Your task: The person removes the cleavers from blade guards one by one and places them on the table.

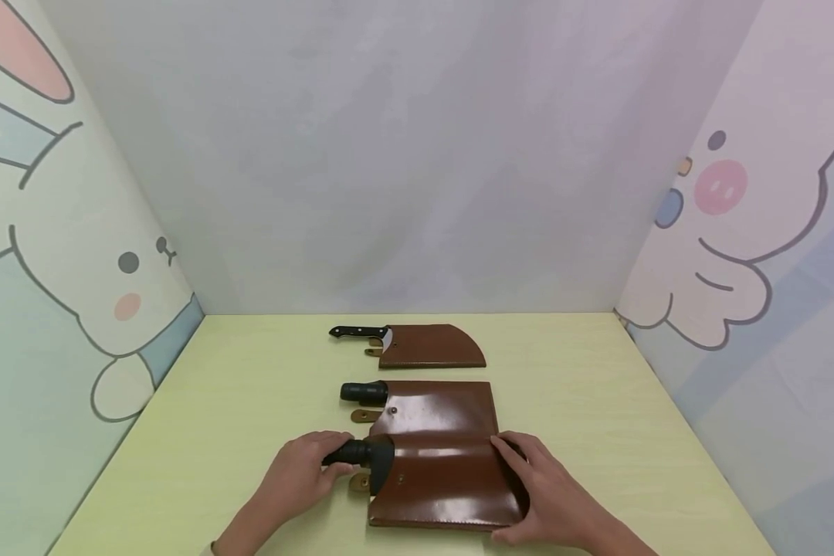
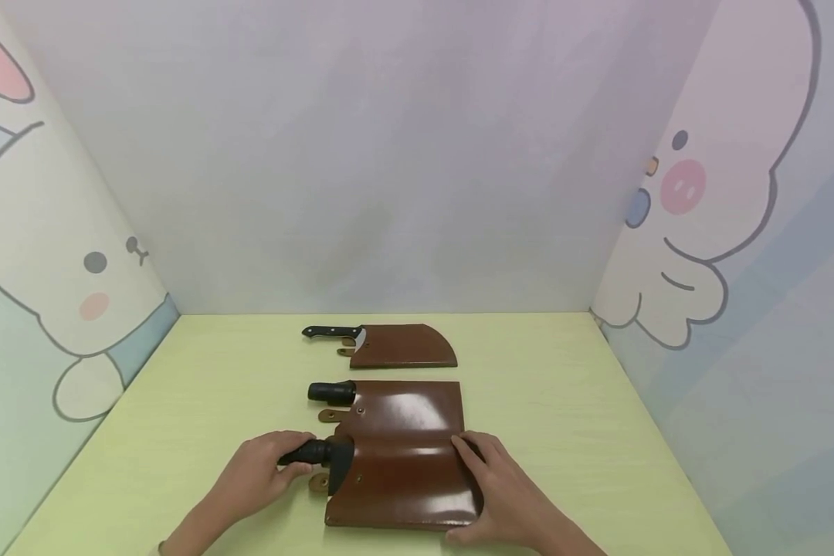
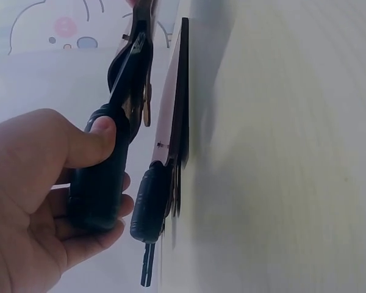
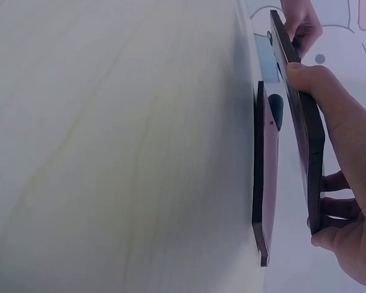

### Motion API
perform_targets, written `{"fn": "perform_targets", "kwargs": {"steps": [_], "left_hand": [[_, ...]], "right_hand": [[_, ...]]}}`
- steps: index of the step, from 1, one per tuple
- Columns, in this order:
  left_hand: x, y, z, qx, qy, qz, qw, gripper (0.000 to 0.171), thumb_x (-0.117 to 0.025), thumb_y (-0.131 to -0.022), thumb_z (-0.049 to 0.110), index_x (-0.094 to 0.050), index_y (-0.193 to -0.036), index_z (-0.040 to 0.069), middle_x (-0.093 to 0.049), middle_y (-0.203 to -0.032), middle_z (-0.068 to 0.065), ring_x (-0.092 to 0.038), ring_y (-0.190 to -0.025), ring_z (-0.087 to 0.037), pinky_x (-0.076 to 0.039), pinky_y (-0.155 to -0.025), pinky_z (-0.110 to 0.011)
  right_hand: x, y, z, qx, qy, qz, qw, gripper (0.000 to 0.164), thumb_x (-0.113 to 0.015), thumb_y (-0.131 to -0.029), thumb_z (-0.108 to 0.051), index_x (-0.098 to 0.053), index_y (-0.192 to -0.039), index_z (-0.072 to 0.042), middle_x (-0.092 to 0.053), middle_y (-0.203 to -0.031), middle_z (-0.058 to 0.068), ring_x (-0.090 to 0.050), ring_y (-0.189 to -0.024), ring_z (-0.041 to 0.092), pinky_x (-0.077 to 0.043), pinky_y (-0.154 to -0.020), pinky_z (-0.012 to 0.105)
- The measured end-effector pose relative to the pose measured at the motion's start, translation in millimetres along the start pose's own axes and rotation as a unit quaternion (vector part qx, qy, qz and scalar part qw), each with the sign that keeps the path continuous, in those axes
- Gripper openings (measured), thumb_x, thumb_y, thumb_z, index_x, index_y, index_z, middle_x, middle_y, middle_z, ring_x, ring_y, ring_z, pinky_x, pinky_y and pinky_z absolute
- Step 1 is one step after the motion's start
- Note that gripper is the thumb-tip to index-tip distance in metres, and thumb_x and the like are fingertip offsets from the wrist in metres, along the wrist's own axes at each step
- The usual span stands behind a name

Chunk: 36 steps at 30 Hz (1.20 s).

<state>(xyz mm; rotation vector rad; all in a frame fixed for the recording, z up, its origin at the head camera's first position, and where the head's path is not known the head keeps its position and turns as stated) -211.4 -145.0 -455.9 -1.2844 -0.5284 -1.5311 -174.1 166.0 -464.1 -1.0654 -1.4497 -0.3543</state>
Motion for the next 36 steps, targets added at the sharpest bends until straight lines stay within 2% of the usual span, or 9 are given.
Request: {"fn": "perform_targets", "kwargs": {"steps": [7, 13, 21, 26, 36], "left_hand": [[9.2, 2.7, -8.0, 0.021, -0.01, 0.004, 0.9997, 0.041, -0.089, -0.078, 0.03, -0.077, -0.114, 0.013, -0.076, -0.108, 0.0, -0.073, -0.102, -0.02, -0.06, -0.084, -0.04], [16.7, 4.6, -14.7, 0.036, -0.008, 0.0, 0.9993, 0.04, -0.089, -0.078, 0.028, -0.077, -0.113, 0.014, -0.076, -0.109, 0.001, -0.072, -0.103, -0.02, -0.059, -0.086, -0.041], [19.3, 7.8, -25.6, 0.067, 0.003, -0.011, 0.9977, 0.038, -0.089, -0.079, 0.028, -0.078, -0.114, 0.015, -0.076, -0.11, 0.003, -0.072, -0.105, -0.02, -0.058, -0.089, -0.041], [19.5, 10.5, -28.7, 0.071, 0.006, -0.016, 0.9973, 0.038, -0.088, -0.079, 0.029, -0.078, -0.114, 0.015, -0.076, -0.11, 0.003, -0.072, -0.105, -0.02, -0.058, -0.09, -0.041], [22.1, 15.0, -35.0, 0.068, 0.004, -0.005, 0.9977, 0.038, -0.089, -0.078, 0.027, -0.078, -0.113, 0.015, -0.076, -0.109, 0.003, -0.073, -0.103, -0.02, -0.058, -0.089, -0.041]], "right_hand": [[5.1, 4.6, 5.1, 0.003, 0.01, 0.016, 1.0, 0.122, -0.089, -0.054, -0.074, -0.051, -0.15, -0.01, -0.049, -0.143, 0.004, -0.048, -0.127, 0.015, -0.057, -0.088, 0.038], [9.6, 8.7, 9.4, 0.0, 0.012, 0.022, 1.0, 0.123, -0.089, -0.053, -0.075, -0.049, -0.152, -0.015, -0.05, -0.143, 0.004, -0.049, -0.127, 0.015, -0.058, -0.087, 0.039], [12.1, 11.8, 14.2, 0.001, 0.013, 0.026, 1.0, 0.123, -0.09, -0.052, -0.074, -0.049, -0.152, -0.015, -0.051, -0.142, 0.005, -0.049, -0.126, 0.015, -0.058, -0.086, 0.039], [12.2, 12.8, 16.4, 0.004, 0.011, 0.024, 1.0, 0.123, -0.09, -0.052, -0.074, -0.049, -0.152, -0.015, -0.051, -0.143, 0.005, -0.049, -0.125, 0.016, -0.059, -0.085, 0.039], [15.9, 13.3, 20.9, 0.005, 0.014, 0.019, 1.0, 0.122, -0.089, -0.054, -0.074, -0.049, -0.152, -0.015, -0.05, -0.143, 0.006, -0.05, -0.124, 0.016, -0.058, -0.084, 0.038]]}}
Point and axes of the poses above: each hand's wrist, its own y-axis away from the middle knuckle, its own x-axis out of the back of the hand, z = x × y, the point moved 10 cm from there along -y, towards the middle knuckle
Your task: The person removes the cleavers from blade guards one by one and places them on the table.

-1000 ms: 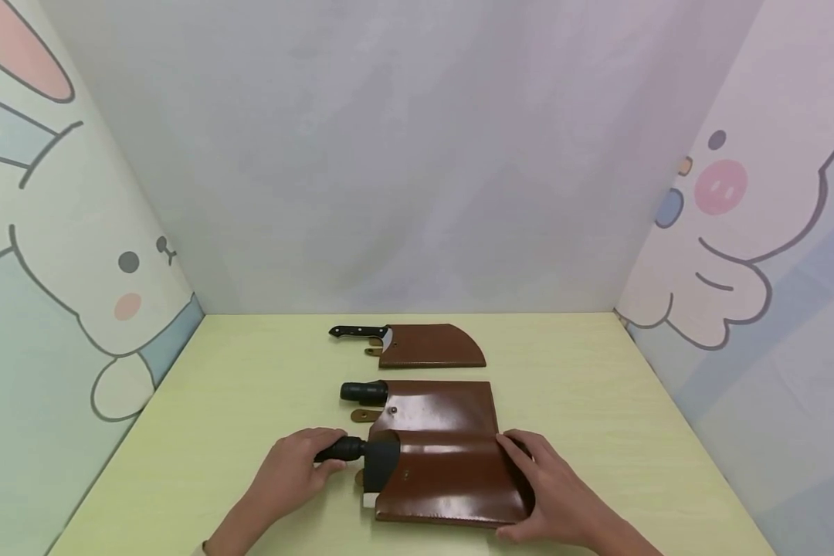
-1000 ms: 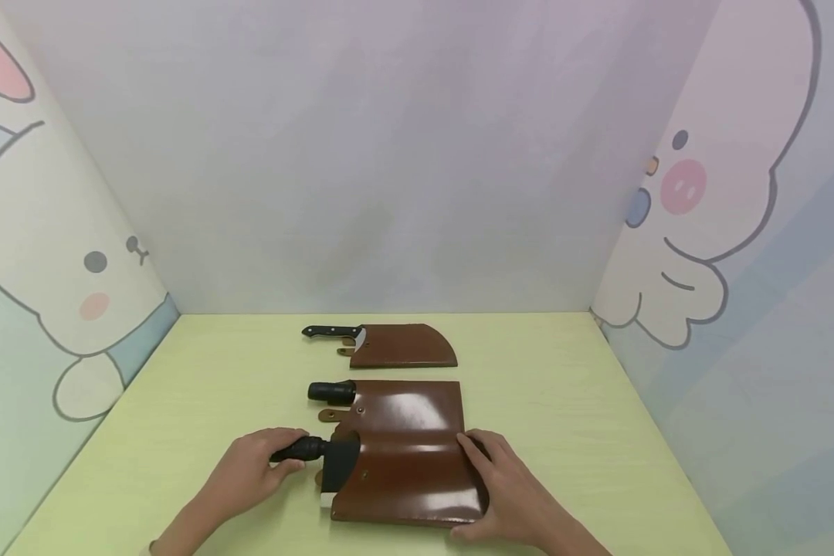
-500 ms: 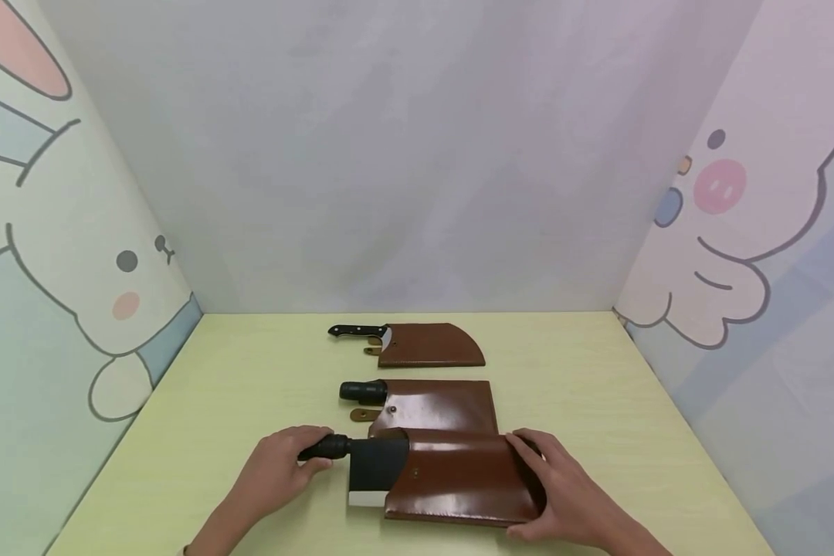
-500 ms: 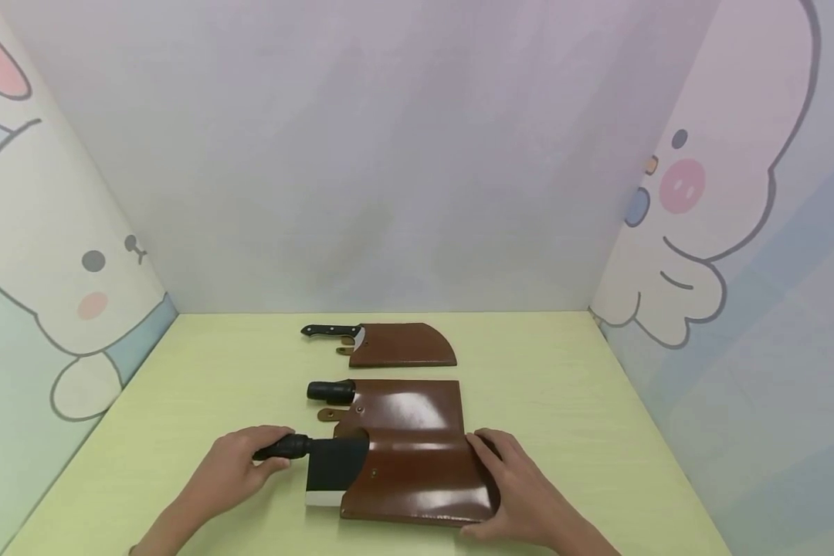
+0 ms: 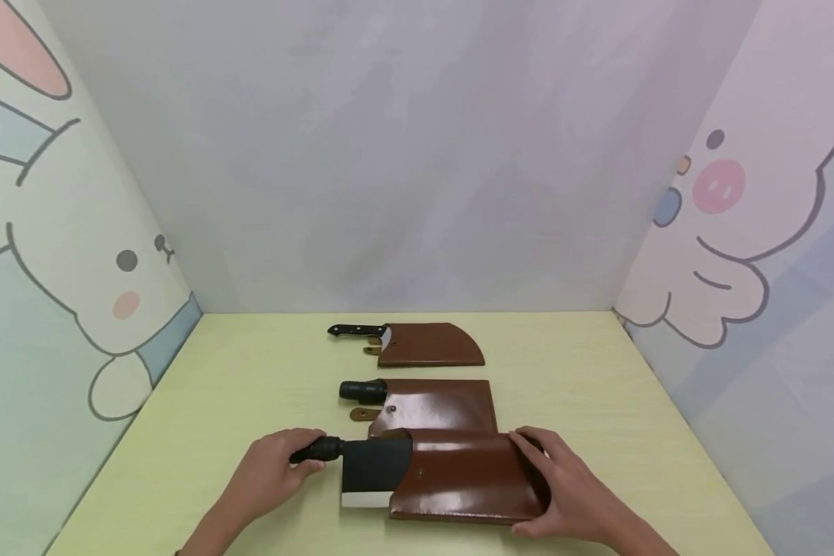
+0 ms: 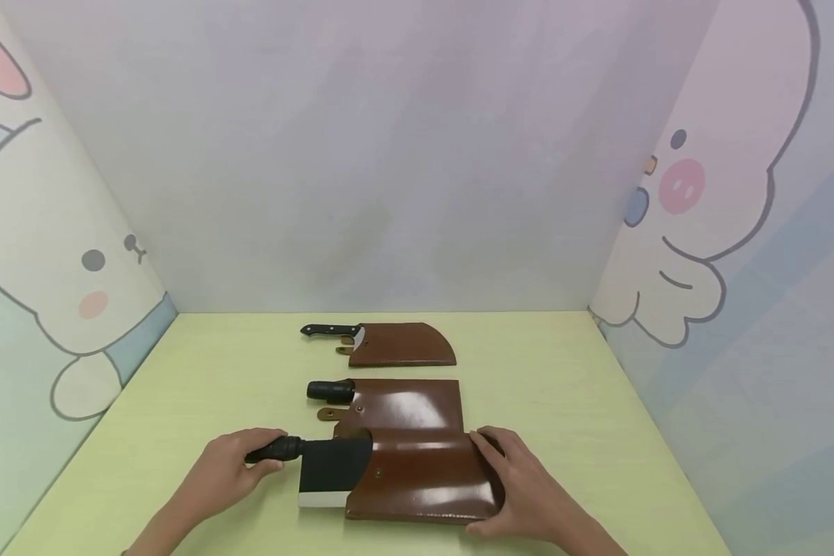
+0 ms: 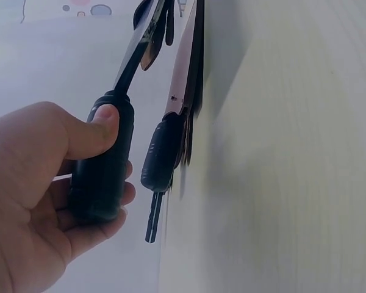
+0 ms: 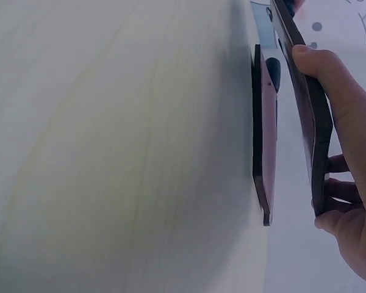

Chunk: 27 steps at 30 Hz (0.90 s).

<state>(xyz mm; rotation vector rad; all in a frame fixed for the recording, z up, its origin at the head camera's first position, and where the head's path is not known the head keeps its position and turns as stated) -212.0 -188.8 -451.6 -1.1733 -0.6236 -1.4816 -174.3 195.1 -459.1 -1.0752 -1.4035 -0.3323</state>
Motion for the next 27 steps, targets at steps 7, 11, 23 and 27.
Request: {"fn": "perform_targets", "kwargs": {"steps": [7, 11, 23, 27], "left_hand": [[6.8, 5.0, -3.6, -0.014, 0.002, 0.018, 0.9997, 0.037, -0.09, -0.077, 0.024, -0.078, -0.111, 0.015, -0.077, -0.107, 0.003, -0.073, -0.101, -0.02, -0.059, -0.087, -0.041], [6.8, 7.7, -8.8, -0.008, 0.009, 0.013, 0.9998, 0.037, -0.09, -0.077, 0.023, -0.078, -0.111, 0.015, -0.076, -0.107, 0.004, -0.073, -0.1, -0.02, -0.059, -0.086, -0.041], [5.2, 9.2, -12.8, -0.01, 0.024, -0.006, 0.9997, 0.037, -0.088, -0.079, 0.022, -0.078, -0.113, 0.013, -0.077, -0.108, 0.003, -0.074, -0.101, -0.021, -0.059, -0.087, -0.042], [5.5, 7.7, -13.2, -0.025, 0.022, -0.013, 0.9993, 0.036, -0.087, -0.08, 0.023, -0.078, -0.113, 0.014, -0.077, -0.109, 0.003, -0.074, -0.101, -0.022, -0.059, -0.086, -0.042]], "right_hand": [[1.3, 1.5, 1.7, 0.003, 0.003, -0.004, 1.0, 0.121, -0.089, -0.055, -0.074, -0.049, -0.152, -0.014, -0.049, -0.143, 0.006, -0.05, -0.124, 0.017, -0.058, -0.083, 0.038], [0.7, 3.6, 5.0, -0.006, 0.004, -0.013, 1.0, 0.121, -0.089, -0.054, -0.075, -0.05, -0.151, -0.014, -0.049, -0.144, 0.005, -0.05, -0.125, 0.015, -0.058, -0.085, 0.037], [-0.1, 10.0, 13.7, -0.02, -0.014, -0.025, 0.999, 0.121, -0.087, -0.055, -0.077, -0.048, -0.153, -0.018, -0.049, -0.146, 0.004, -0.05, -0.126, 0.014, -0.058, -0.086, 0.037], [0.9, 10.5, 15.6, -0.019, -0.013, -0.03, 0.999, 0.12, -0.087, -0.056, -0.077, -0.047, -0.154, -0.02, -0.048, -0.146, 0.003, -0.049, -0.126, 0.014, -0.058, -0.087, 0.038]]}}
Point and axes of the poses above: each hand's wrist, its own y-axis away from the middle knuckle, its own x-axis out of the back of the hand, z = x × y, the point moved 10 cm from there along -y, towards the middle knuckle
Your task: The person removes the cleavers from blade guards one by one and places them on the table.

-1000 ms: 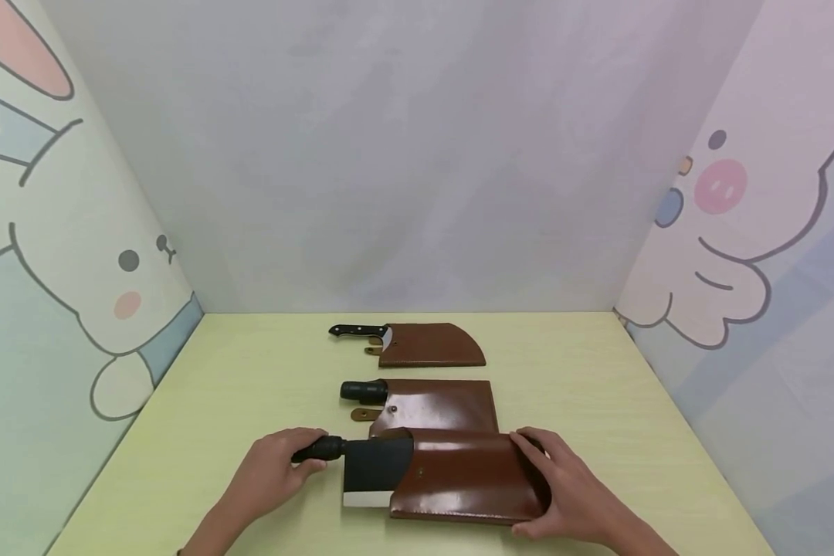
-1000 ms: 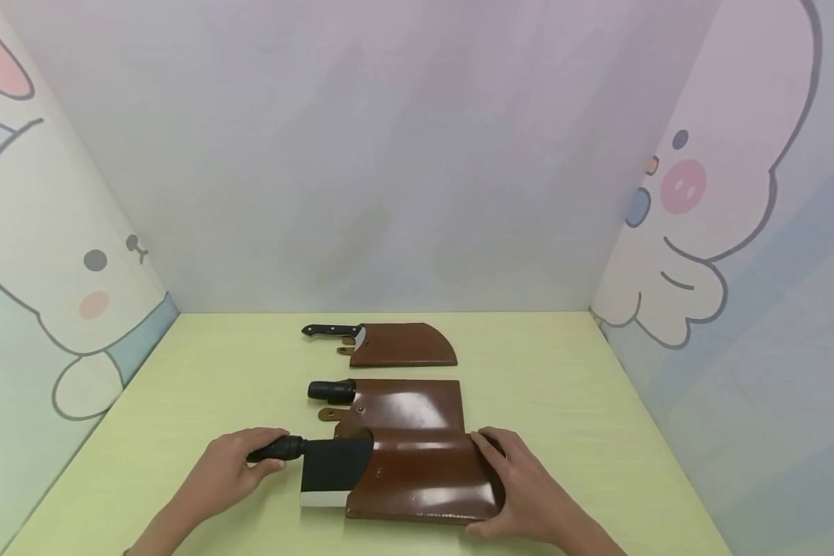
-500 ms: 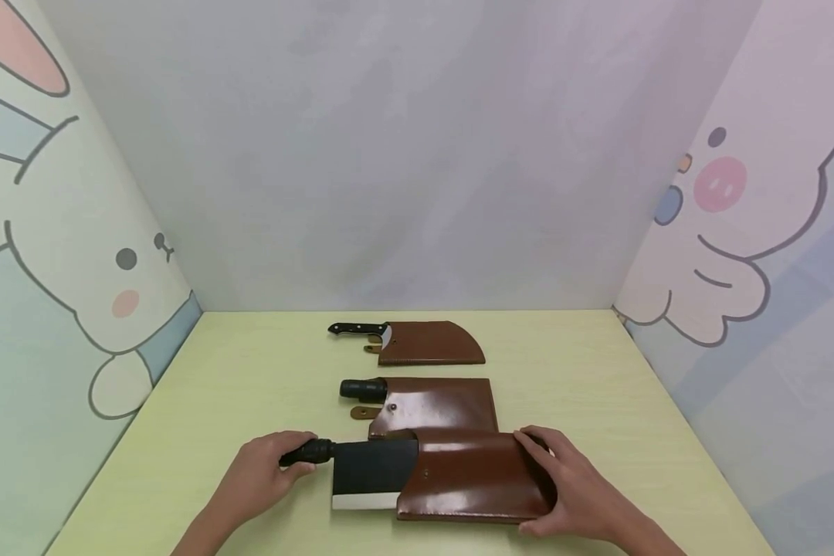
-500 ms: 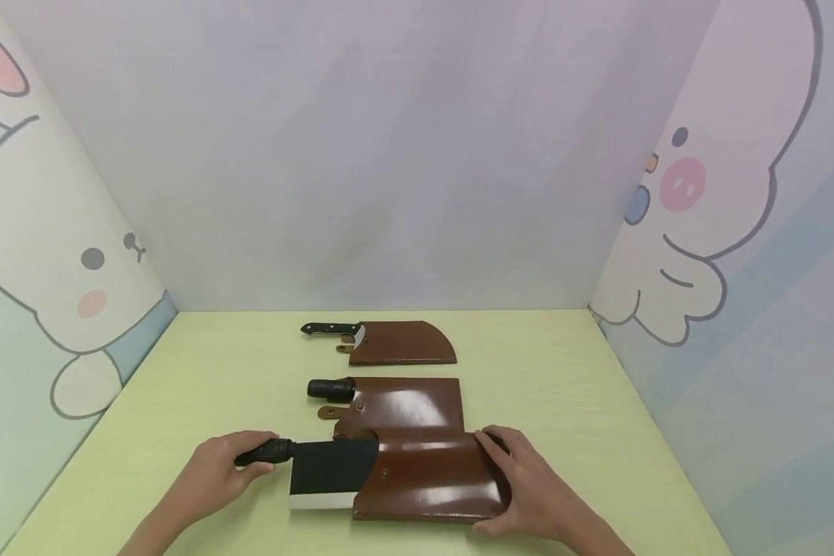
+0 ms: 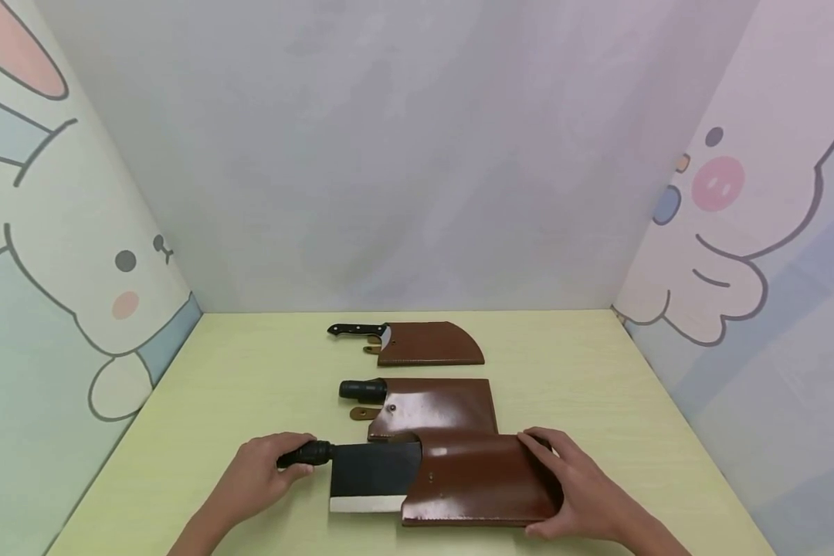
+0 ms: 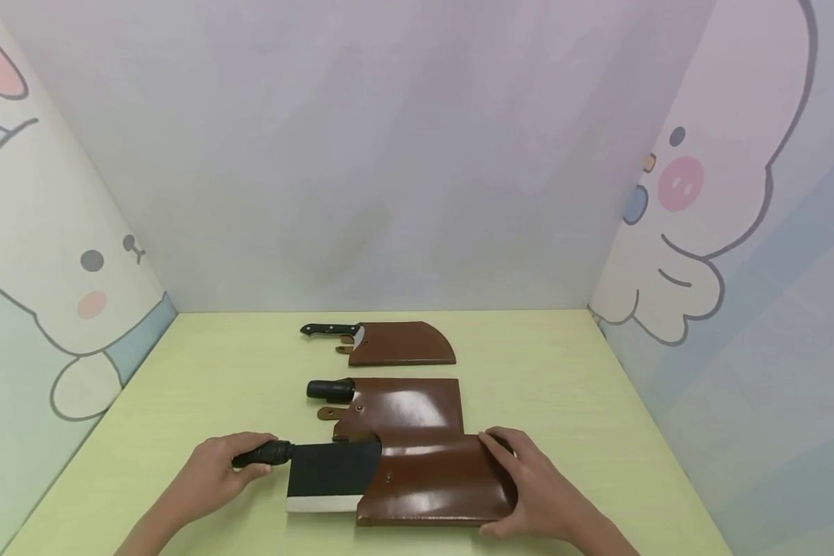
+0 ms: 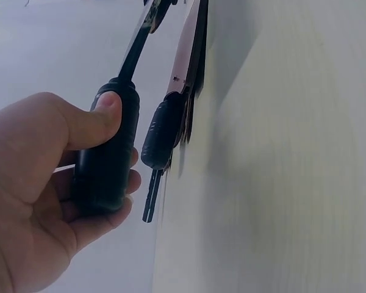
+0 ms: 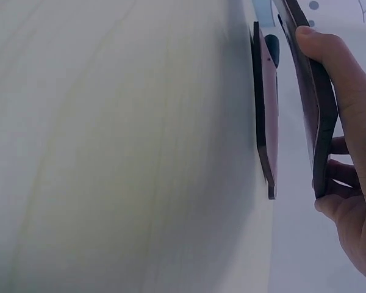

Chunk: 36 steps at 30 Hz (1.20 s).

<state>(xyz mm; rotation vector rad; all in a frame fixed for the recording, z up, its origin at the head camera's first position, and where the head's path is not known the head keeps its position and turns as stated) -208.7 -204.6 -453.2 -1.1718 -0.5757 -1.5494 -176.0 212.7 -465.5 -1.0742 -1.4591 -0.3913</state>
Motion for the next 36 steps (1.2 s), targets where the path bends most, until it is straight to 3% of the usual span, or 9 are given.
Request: {"fn": "perform_targets", "kwargs": {"steps": [6, 21, 32, 36], "left_hand": [[2.1, -0.1, -6.0, -0.004, 0.009, -0.013, 0.9999, 0.035, -0.086, -0.081, 0.025, -0.078, -0.114, 0.016, -0.076, -0.11, 0.004, -0.074, -0.102, -0.022, -0.059, -0.086, -0.042], [8.1, 7.4, -19.1, -0.025, 0.014, -0.008, 0.9996, 0.033, -0.086, -0.082, 0.026, -0.078, -0.113, 0.018, -0.076, -0.108, 0.006, -0.074, -0.098, -0.018, -0.059, -0.082, -0.038], [5.8, 7.9, -23.7, -0.018, 0.031, -0.039, 0.9986, 0.035, -0.083, -0.085, 0.029, -0.077, -0.115, 0.012, -0.077, -0.11, 0.001, -0.074, -0.102, -0.023, -0.059, -0.084, -0.042], [6.5, 10.4, -26.3, -0.021, 0.028, -0.03, 0.9989, 0.034, -0.083, -0.085, 0.029, -0.078, -0.114, 0.013, -0.077, -0.109, 0.002, -0.074, -0.101, -0.021, -0.059, -0.084, -0.041]], "right_hand": [[1.4, 2.9, 6.1, -0.008, -0.003, -0.015, 1.0, 0.119, -0.086, -0.057, -0.078, -0.049, -0.153, -0.019, -0.047, -0.147, 0.003, -0.049, -0.127, 0.014, -0.058, -0.087, 0.038], [8.8, 12.1, 21.0, -0.028, -0.004, -0.026, 0.999, 0.117, -0.085, -0.058, -0.078, -0.049, -0.153, -0.02, -0.048, -0.147, 0.004, -0.051, -0.125, 0.015, -0.058, -0.084, 0.037], [11.8, 18.3, 25.2, -0.032, -0.001, -0.027, 0.999, 0.116, -0.085, -0.058, -0.078, -0.052, -0.151, -0.017, -0.049, -0.145, 0.004, -0.051, -0.124, 0.016, -0.058, -0.083, 0.038], [13.8, 21.2, 26.4, -0.031, 0.001, -0.023, 0.999, 0.116, -0.086, -0.057, -0.077, -0.053, -0.15, -0.016, -0.05, -0.144, 0.005, -0.052, -0.123, 0.016, -0.058, -0.083, 0.039]]}}
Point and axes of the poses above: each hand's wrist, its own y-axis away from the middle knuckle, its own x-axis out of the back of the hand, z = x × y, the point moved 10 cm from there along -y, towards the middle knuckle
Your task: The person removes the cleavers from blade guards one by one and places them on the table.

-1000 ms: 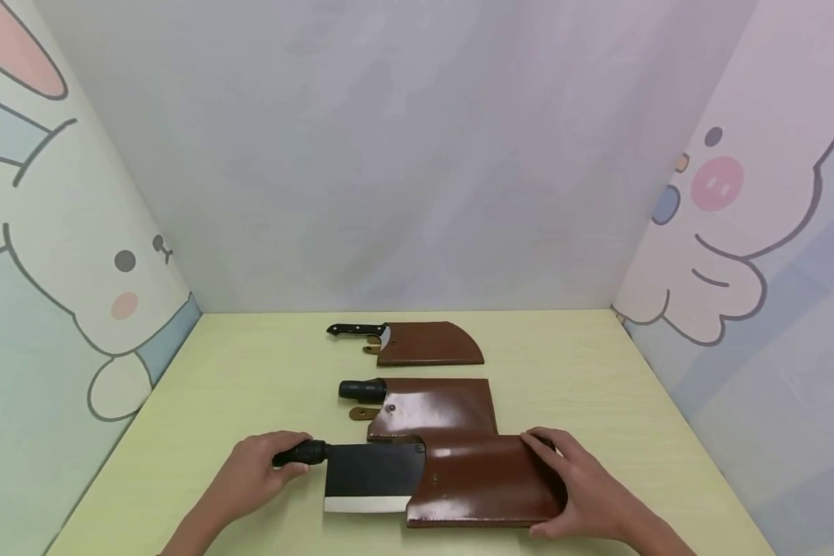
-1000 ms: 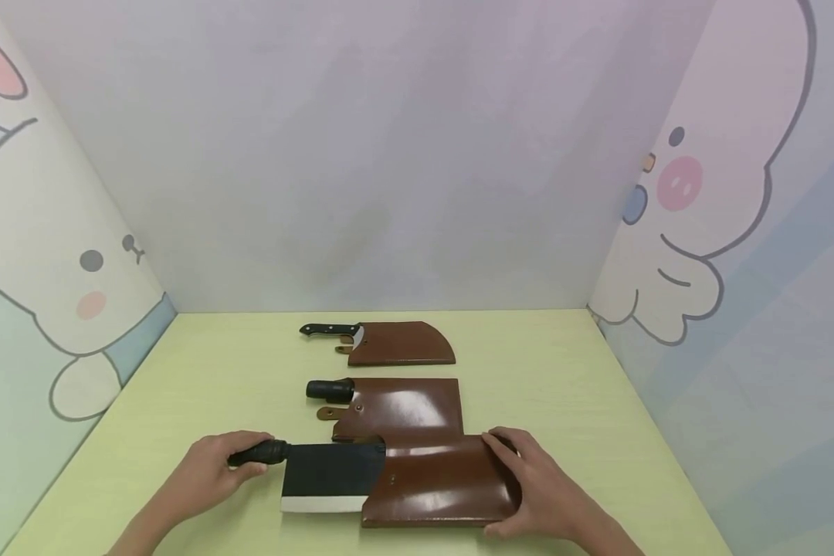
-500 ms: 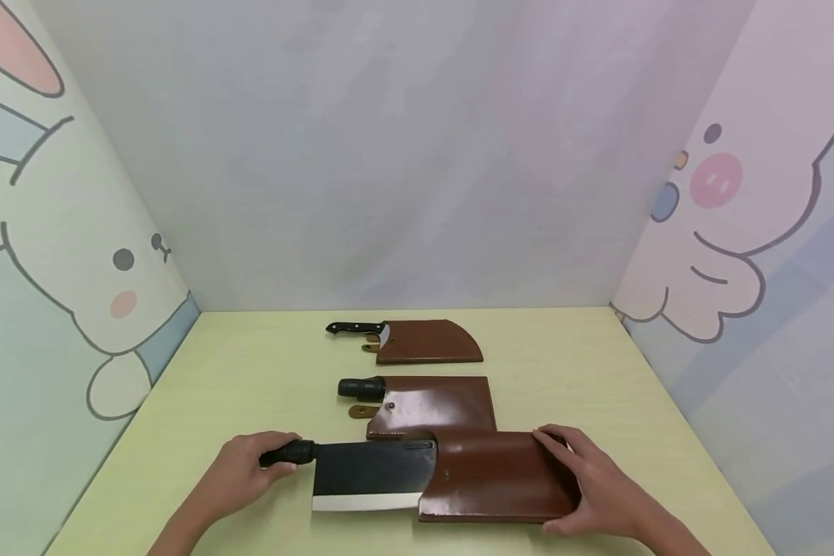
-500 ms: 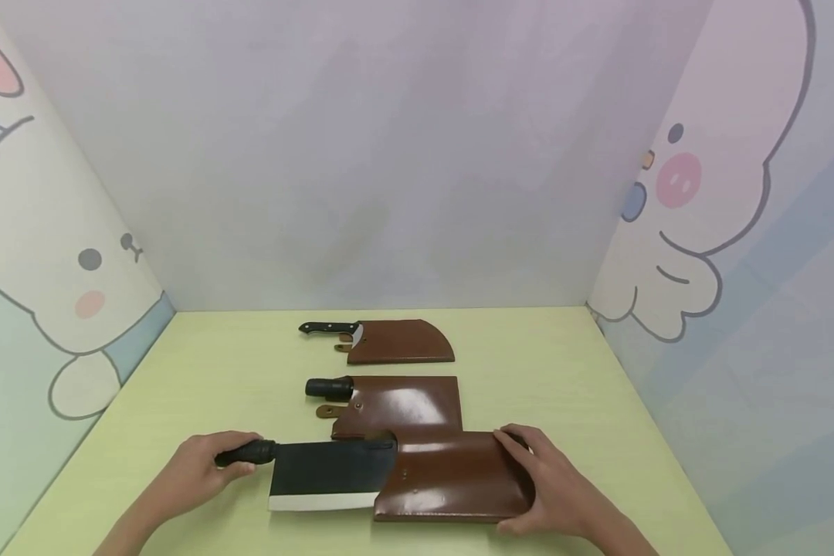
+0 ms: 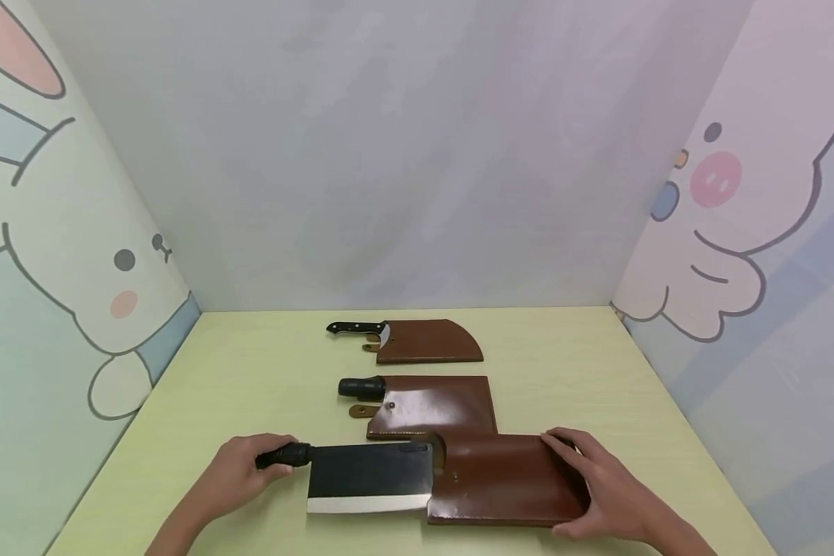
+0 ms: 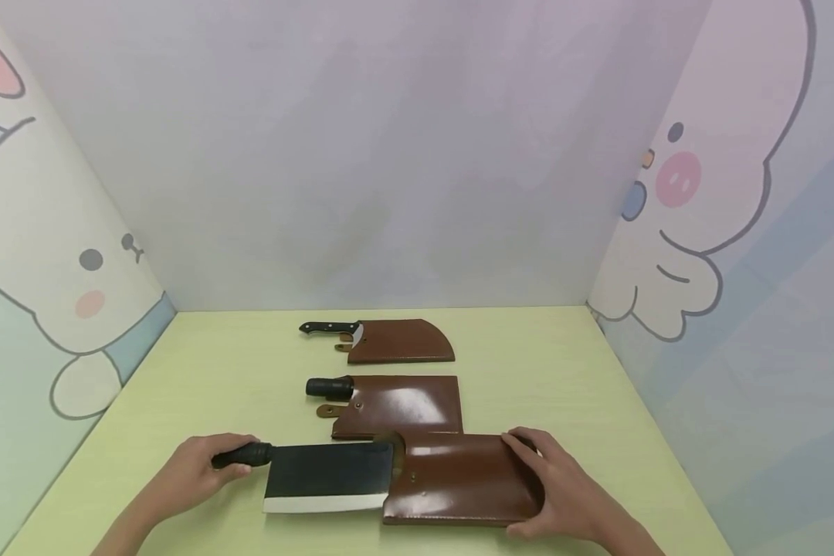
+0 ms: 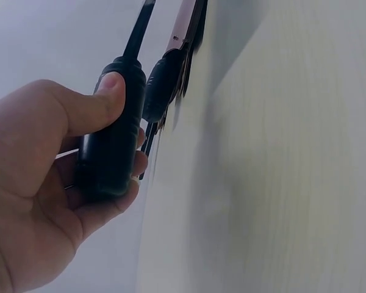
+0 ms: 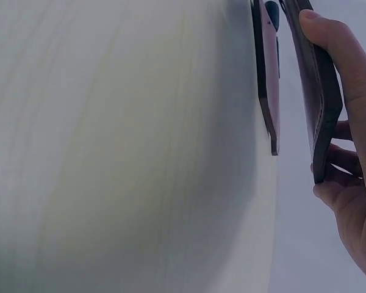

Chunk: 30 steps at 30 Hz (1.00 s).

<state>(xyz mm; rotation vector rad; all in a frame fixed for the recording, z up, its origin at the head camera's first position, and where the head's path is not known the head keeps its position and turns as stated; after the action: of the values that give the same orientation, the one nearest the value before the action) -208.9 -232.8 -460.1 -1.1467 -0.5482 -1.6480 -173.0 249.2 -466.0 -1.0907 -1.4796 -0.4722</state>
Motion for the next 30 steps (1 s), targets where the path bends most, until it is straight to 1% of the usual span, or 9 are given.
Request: {"fn": "perform_targets", "kwargs": {"steps": [4, 8, 12, 18, 25, 28, 30], "left_hand": [[2.5, 4.2, -5.1, -0.001, -0.005, 0.012, 0.9999, 0.033, -0.084, -0.084, 0.029, -0.078, -0.113, 0.015, -0.077, -0.107, 0.004, -0.073, -0.099, -0.018, -0.059, -0.082, -0.038], [3.9, 8.7, -10.1, -0.002, -0.006, 0.013, 0.9999, 0.034, -0.083, -0.084, 0.032, -0.078, -0.114, 0.016, -0.077, -0.107, 0.004, -0.073, -0.098, -0.017, -0.059, -0.08, -0.037], [3.8, 12.5, -15.9, 0.004, -0.009, 0.01, 0.9999, 0.034, -0.083, -0.084, 0.033, -0.078, -0.113, 0.015, -0.077, -0.106, 0.004, -0.073, -0.097, -0.016, -0.059, -0.079, -0.036], [-3.6, 15.5, -27.0, 0.029, -0.01, -0.019, 0.9994, 0.034, -0.083, -0.084, 0.034, -0.079, -0.113, 0.017, -0.077, -0.108, 0.004, -0.073, -0.098, -0.017, -0.058, -0.08, -0.037], [-11.5, 15.2, -33.5, 0.02, 0.012, -0.04, 0.9989, 0.038, -0.08, -0.086, 0.038, -0.078, -0.115, 0.014, -0.077, -0.109, 0.001, -0.074, -0.1, -0.023, -0.059, -0.081, -0.039], [-15.4, 14.6, -35.9, 0.023, 0.021, -0.051, 0.9982, 0.039, -0.08, -0.086, 0.04, -0.078, -0.115, 0.013, -0.077, -0.11, 0.0, -0.073, -0.101, -0.025, -0.059, -0.082, -0.04], [-17.1, 13.9, -37.0, 0.025, 0.022, -0.057, 0.9979, 0.04, -0.08, -0.086, 0.04, -0.078, -0.115, 0.014, -0.077, -0.11, 0.001, -0.073, -0.101, -0.024, -0.059, -0.082, -0.039]], "right_hand": [[1.6, 3.5, 3.5, -0.001, 0.007, 0.006, 1.0, 0.116, -0.088, -0.056, -0.076, -0.054, -0.149, -0.016, -0.05, -0.144, 0.004, -0.051, -0.123, 0.016, -0.058, -0.083, 0.039], [4.1, 7.8, 8.3, -0.001, 0.013, 0.015, 1.0, 0.117, -0.089, -0.054, -0.075, -0.055, -0.148, -0.014, -0.049, -0.144, 0.002, -0.051, -0.122, 0.014, -0.058, -0.082, 0.038], [6.7, 13.4, 15.0, -0.01, 0.018, 0.017, 1.0, 0.116, -0.089, -0.055, -0.074, -0.055, -0.148, -0.014, -0.051, -0.143, 0.004, -0.051, -0.121, 0.014, -0.058, -0.081, 0.037], [8.5, 21.0, 21.4, -0.017, 0.013, 0.018, 1.0, 0.116, -0.091, -0.055, -0.071, -0.054, -0.148, -0.014, -0.052, -0.141, 0.009, -0.049, -0.121, 0.014, -0.058, -0.078, 0.038], [1.8, 26.6, 24.9, -0.034, 0.001, -0.002, 0.999, 0.115, -0.09, -0.056, -0.073, -0.054, -0.149, -0.015, -0.052, -0.141, 0.009, -0.053, -0.118, 0.018, -0.057, -0.078, 0.036], [-0.3, 27.6, 25.2, -0.038, -0.001, -0.009, 0.999, 0.114, -0.089, -0.057, -0.073, -0.054, -0.149, -0.015, -0.051, -0.142, 0.007, -0.053, -0.119, 0.018, -0.056, -0.079, 0.036], [-0.8, 27.9, 25.0, -0.039, -0.002, -0.011, 0.999, 0.113, -0.088, -0.057, -0.073, -0.054, -0.149, -0.016, -0.051, -0.142, 0.005, -0.053, -0.119, 0.017, -0.056, -0.079, 0.036]]}}
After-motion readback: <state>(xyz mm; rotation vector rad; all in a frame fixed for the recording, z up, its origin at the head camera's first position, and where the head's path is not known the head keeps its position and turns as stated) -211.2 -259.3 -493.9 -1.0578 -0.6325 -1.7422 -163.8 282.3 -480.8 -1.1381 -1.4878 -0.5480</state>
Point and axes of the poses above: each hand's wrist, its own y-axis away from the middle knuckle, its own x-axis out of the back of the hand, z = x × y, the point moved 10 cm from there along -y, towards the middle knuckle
